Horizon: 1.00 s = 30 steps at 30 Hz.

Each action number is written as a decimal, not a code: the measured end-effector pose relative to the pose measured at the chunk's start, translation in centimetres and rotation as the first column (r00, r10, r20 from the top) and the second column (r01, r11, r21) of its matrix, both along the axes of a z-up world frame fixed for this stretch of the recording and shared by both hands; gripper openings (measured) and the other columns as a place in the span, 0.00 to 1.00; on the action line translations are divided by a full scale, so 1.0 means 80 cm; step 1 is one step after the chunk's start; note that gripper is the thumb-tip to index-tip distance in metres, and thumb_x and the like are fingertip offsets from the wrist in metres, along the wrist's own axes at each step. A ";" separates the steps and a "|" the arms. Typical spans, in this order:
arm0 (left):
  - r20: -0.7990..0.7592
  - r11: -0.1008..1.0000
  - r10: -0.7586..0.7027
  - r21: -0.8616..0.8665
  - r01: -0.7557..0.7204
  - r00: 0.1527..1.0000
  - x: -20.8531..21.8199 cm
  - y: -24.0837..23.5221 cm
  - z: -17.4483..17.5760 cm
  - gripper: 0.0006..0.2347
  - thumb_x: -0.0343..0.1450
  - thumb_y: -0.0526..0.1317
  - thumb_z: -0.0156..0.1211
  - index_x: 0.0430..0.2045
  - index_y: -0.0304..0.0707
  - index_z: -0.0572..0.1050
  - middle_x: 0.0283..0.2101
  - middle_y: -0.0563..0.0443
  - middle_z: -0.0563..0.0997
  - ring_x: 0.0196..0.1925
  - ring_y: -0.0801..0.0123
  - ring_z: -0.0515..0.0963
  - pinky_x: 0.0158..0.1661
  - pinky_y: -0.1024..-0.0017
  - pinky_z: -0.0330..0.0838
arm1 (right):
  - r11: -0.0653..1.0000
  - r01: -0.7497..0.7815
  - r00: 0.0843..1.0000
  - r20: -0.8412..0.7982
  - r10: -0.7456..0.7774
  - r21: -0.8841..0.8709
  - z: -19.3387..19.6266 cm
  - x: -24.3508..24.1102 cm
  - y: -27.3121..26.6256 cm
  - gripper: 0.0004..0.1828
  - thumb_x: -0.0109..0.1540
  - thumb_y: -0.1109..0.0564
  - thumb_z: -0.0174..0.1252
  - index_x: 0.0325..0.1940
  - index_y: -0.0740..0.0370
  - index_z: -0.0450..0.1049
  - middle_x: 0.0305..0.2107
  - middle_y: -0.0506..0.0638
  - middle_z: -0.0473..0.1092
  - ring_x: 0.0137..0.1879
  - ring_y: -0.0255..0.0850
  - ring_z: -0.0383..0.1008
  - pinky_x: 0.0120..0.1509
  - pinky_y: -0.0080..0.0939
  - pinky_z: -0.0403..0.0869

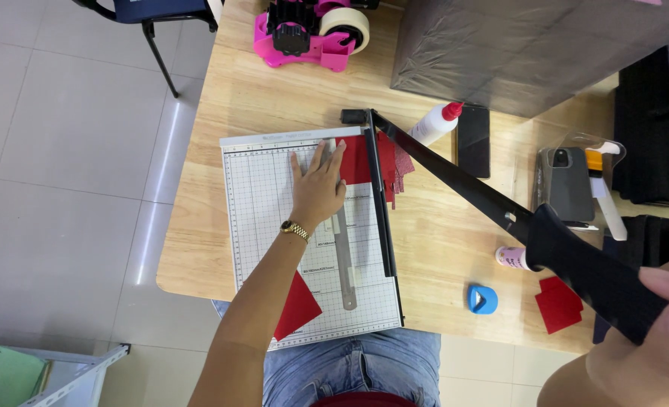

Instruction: Cut red cardstock with a paper trimmer and assemble a decorative box using glue and tape.

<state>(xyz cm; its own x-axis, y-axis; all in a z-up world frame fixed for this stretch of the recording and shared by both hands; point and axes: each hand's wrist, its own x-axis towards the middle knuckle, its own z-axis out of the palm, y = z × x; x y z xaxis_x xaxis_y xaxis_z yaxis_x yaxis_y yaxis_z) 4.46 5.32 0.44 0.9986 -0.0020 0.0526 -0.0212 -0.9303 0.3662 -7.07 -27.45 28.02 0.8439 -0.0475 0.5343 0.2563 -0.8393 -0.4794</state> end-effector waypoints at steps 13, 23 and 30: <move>0.040 0.994 -0.023 0.111 0.018 0.999 0.001 -0.002 -0.011 0.26 0.75 0.55 0.45 0.71 0.58 0.57 0.73 0.68 0.60 0.78 0.64 0.50 0.66 0.27 0.37 | 0.992 -0.017 0.999 -0.028 0.021 0.127 0.061 -0.020 0.063 0.20 0.84 0.59 0.40 0.45 0.79 0.66 0.40 0.63 0.63 0.50 0.53 0.65 0.64 0.47 0.65; -0.021 0.994 -0.024 0.109 0.026 0.999 0.002 -0.002 -0.009 0.25 0.76 0.56 0.38 0.71 0.57 0.56 0.75 0.68 0.58 0.78 0.63 0.47 0.66 0.26 0.34 | 0.835 0.174 0.844 -0.359 -0.399 -0.522 0.059 -0.107 0.061 0.15 0.73 0.50 0.58 0.59 0.53 0.85 0.38 0.53 0.79 0.37 0.47 0.77 0.42 0.44 0.70; -0.065 0.996 -0.017 0.086 0.023 0.998 0.001 -0.002 -0.005 0.25 0.77 0.56 0.35 0.72 0.57 0.56 0.75 0.68 0.56 0.78 0.63 0.46 0.66 0.26 0.32 | 0.889 0.201 0.840 -0.395 -0.373 -0.412 0.028 -0.156 0.088 0.12 0.67 0.54 0.64 0.53 0.57 0.83 0.19 0.52 0.73 0.20 0.41 0.66 0.31 0.39 0.66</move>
<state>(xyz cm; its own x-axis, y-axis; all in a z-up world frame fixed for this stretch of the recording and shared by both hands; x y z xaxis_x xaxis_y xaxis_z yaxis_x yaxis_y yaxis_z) 4.58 5.14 0.02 0.9996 -0.0241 -0.0128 -0.0194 -0.9583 0.2851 -19.53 -20.40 30.22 0.9687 -0.2143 0.1250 -0.1951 -0.9693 -0.1495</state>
